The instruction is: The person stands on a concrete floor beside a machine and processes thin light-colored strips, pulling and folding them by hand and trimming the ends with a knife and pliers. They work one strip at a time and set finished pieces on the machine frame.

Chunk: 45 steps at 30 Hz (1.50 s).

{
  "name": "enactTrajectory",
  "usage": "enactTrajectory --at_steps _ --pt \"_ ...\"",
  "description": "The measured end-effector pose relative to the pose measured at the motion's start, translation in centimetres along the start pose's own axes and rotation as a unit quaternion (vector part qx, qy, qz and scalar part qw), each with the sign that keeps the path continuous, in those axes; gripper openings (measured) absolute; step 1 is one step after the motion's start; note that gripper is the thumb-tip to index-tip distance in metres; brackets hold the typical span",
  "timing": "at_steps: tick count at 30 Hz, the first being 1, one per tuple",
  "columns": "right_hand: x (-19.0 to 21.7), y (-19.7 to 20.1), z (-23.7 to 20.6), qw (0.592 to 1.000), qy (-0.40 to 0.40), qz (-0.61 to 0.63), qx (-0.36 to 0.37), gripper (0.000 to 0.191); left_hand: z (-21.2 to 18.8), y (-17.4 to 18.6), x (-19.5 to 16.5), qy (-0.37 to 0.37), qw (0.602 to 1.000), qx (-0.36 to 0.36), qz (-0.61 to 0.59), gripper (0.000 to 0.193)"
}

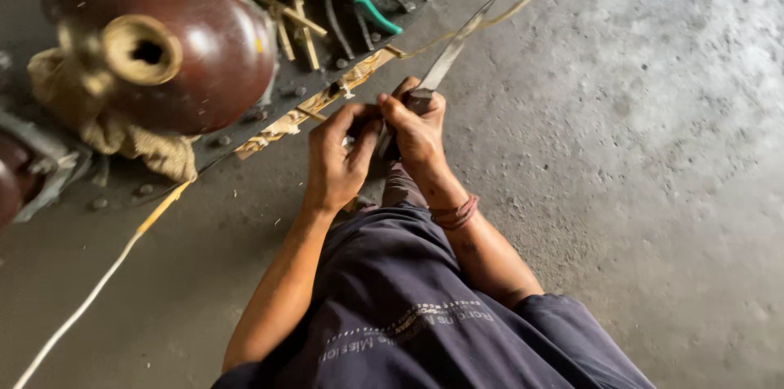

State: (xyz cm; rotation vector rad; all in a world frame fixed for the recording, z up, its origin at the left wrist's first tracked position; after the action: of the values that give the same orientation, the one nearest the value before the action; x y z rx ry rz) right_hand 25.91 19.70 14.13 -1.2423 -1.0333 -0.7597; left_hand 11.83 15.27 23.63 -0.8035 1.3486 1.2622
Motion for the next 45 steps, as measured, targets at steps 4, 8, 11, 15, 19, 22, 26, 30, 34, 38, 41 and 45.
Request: enactTrajectory --at_steps 4,8,11,15,19,22,26,30,34,38,41,45 --pt "2.2 0.3 0.5 0.989 -0.038 -0.136 -0.035 0.029 0.0 0.9 4.0 0.077 0.979 -0.087 -0.169 0.012" --pt "8.2 0.1 -0.9 0.942 0.113 -0.316 0.004 0.042 1.5 1.2 3.7 0.026 0.992 -0.105 -0.068 0.018" --pt "7.8 -0.7 0.0 0.752 0.115 -0.648 0.033 0.051 2.3 0.6 4.4 0.047 0.991 -0.104 -0.073 0.019" --pt "6.7 -0.2 0.3 0.706 0.222 -0.672 0.032 0.043 2.5 0.0 5.1 0.067 0.991 -0.1 -0.052 0.021" --pt "8.0 0.0 0.0 0.658 0.28 -0.698 -0.041 0.041 1.6 0.6 5.3 0.055 0.988 -0.109 -0.093 0.019" --pt "7.8 -0.5 1.8 0.724 0.216 -0.655 0.014 0.049 1.1 1.7 3.7 -0.002 0.989 -0.125 -0.076 0.016" --pt "3.3 0.5 2.5 0.898 -0.022 -0.433 0.067 0.069 0.9 2.4 2.3 -0.013 0.989 -0.12 -0.084 0.021" --pt "-1.8 0.7 -0.3 0.957 -0.224 -0.142 0.114 0.07 0.6 2.2 3.4 0.037 0.986 -0.108 -0.12 0.031" --pt "5.0 0.0 0.2 0.885 0.152 -0.435 0.069 0.061 0.7 1.7 4.0 0.015 0.989 -0.099 -0.107 0.022" --pt "5.3 1.0 1.8 0.814 0.15 -0.559 -0.047 0.052 0.3 1.5 5.2 0.046 0.988 -0.098 -0.109 0.02" --pt "5.8 -1.8 1.6 0.744 0.259 -0.614 0.045 0.046 -0.1 2.6 4.4 -0.006 0.989 -0.104 -0.102 0.018" --pt "3.4 2.5 3.5 0.972 -0.01 -0.234 0.02 0.046 -0.7 2.9 3.3 -0.031 0.991 -0.086 -0.102 0.015"
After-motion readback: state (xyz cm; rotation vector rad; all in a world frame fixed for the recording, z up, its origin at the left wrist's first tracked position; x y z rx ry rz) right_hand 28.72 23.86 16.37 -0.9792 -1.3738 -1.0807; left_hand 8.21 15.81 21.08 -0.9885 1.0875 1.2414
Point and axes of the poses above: each hand's wrist, its own z-axis towards the middle knuckle, its own y-axis out of the back of the hand, x = y × z, the point moved 9 cm from there along z, towards the middle knuckle, and after that the axes turned 14 degrees about x, right-handed, at the moved point
